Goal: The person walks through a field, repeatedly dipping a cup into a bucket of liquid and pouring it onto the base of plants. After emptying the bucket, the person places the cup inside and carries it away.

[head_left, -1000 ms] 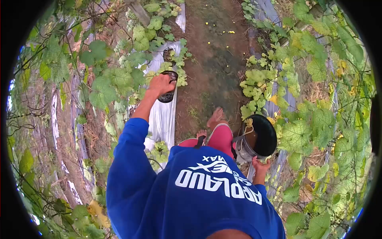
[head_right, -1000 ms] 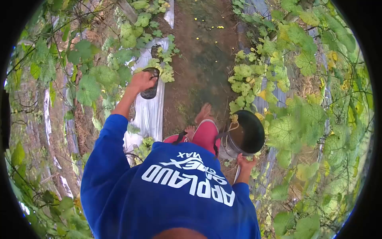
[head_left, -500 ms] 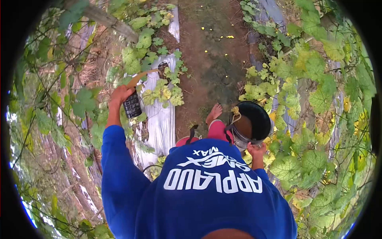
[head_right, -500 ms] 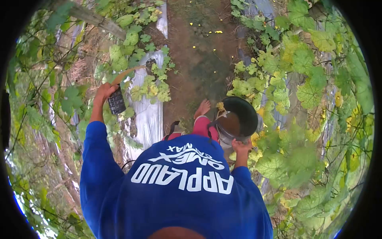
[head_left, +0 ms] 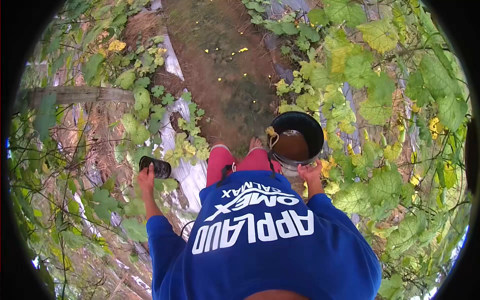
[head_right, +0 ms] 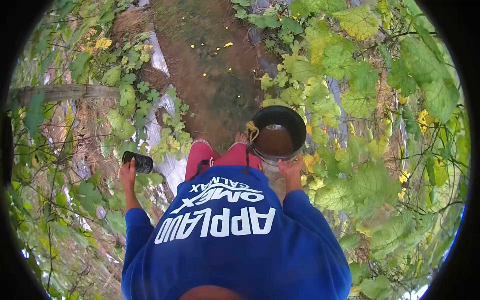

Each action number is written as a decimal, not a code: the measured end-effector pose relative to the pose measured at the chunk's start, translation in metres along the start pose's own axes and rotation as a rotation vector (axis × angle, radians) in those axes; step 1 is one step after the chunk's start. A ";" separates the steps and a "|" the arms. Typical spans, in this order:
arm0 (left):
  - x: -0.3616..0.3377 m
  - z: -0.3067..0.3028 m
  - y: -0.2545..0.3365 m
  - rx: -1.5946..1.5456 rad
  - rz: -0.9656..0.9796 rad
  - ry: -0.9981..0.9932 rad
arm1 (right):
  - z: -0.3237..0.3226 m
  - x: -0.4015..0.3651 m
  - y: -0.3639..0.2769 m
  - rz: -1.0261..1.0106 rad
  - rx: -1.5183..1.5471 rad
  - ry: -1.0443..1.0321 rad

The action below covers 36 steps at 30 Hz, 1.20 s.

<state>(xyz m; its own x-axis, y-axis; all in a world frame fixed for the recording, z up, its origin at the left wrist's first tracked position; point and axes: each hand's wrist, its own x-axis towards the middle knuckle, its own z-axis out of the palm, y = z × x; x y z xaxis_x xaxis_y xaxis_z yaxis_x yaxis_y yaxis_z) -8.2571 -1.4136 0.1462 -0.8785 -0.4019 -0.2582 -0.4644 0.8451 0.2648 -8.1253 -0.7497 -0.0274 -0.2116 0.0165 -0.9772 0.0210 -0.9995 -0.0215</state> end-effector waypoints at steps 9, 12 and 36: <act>0.098 0.034 0.039 -0.058 0.157 -0.183 | 0.017 0.001 0.000 -0.038 0.070 0.078; 0.146 0.043 0.061 -0.048 0.211 -0.269 | 0.026 -0.001 0.013 -0.077 0.133 0.142; 0.427 0.058 0.391 0.478 1.398 -0.553 | 0.101 -0.009 0.192 -0.182 0.787 0.209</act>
<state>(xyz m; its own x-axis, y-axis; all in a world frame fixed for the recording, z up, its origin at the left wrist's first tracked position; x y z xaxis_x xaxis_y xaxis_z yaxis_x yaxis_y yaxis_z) -8.8073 -1.2346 0.0859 -0.3678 0.8429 -0.3927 0.8168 0.4947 0.2969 -8.2183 -0.9445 -0.0011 0.0414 0.1061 -0.9935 -0.7015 -0.7050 -0.1045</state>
